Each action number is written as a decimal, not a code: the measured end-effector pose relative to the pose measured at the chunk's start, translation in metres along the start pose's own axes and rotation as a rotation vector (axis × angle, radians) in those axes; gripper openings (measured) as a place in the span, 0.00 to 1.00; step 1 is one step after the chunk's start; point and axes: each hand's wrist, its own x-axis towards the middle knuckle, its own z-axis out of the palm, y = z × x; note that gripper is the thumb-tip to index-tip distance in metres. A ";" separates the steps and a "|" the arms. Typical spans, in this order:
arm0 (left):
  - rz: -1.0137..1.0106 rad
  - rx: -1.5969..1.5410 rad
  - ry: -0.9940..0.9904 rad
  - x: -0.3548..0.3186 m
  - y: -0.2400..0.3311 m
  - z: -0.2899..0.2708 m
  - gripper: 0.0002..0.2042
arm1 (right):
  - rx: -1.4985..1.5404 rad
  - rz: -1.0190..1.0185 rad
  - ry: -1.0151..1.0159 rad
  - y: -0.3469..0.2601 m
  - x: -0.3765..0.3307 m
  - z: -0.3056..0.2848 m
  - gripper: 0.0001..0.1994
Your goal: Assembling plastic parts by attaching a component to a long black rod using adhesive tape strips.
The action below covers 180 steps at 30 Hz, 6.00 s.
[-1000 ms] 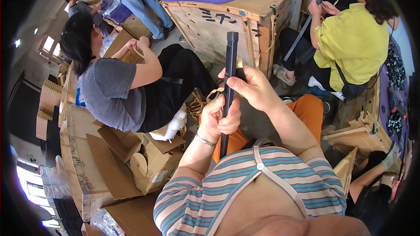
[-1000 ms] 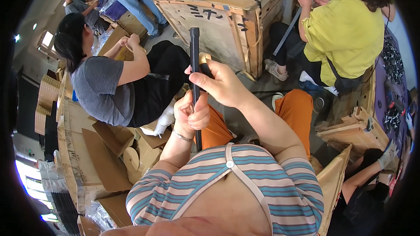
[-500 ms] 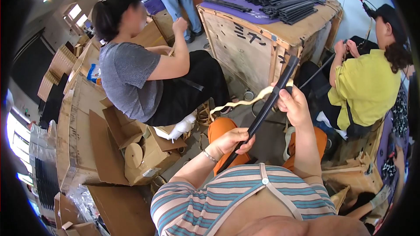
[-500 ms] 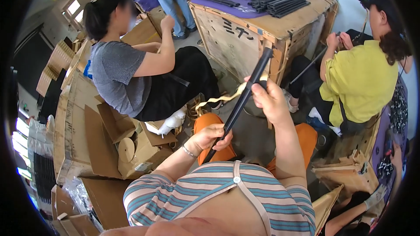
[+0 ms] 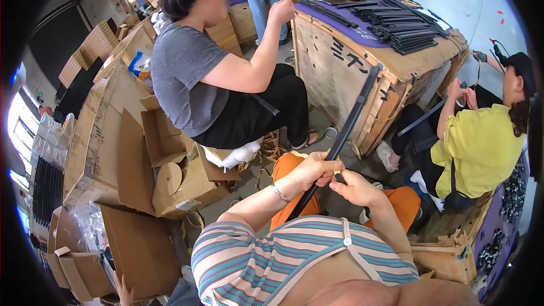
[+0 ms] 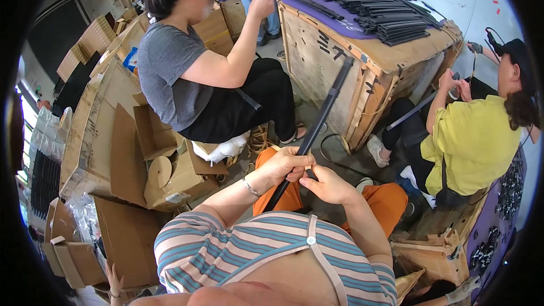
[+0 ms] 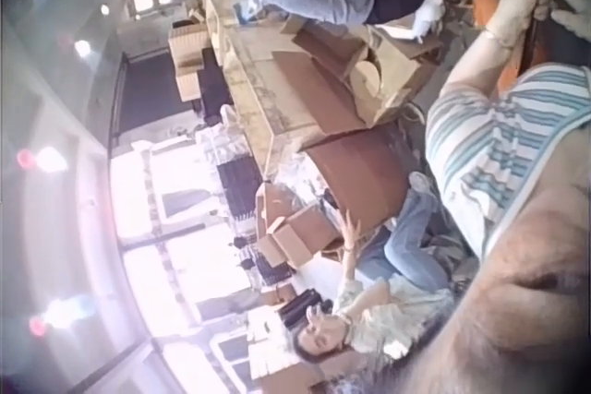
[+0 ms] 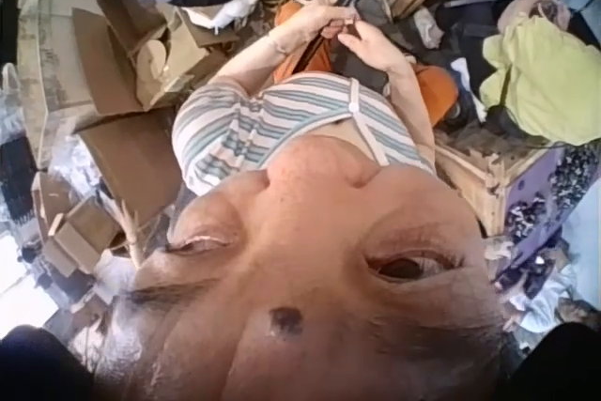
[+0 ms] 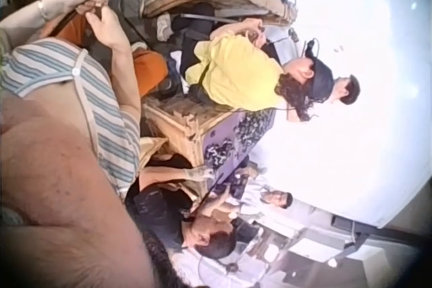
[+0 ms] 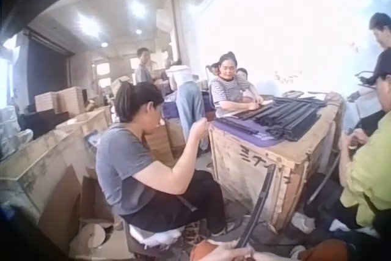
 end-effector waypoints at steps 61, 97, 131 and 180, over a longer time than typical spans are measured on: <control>0.240 0.408 0.090 -0.020 -0.003 0.024 0.17 | 0.108 -0.127 0.748 -0.048 0.013 -0.030 0.08; 0.210 -0.002 -0.369 -0.023 0.015 0.012 0.20 | 0.016 -0.171 0.664 -0.060 0.006 -0.035 0.08; 0.107 -0.232 -0.417 -0.008 0.017 0.003 0.27 | -0.143 -0.139 0.807 -0.064 -0.027 -0.031 0.08; 0.021 -0.201 -0.468 -0.005 0.028 0.019 0.27 | 0.462 0.175 0.529 -0.014 0.023 -0.013 0.09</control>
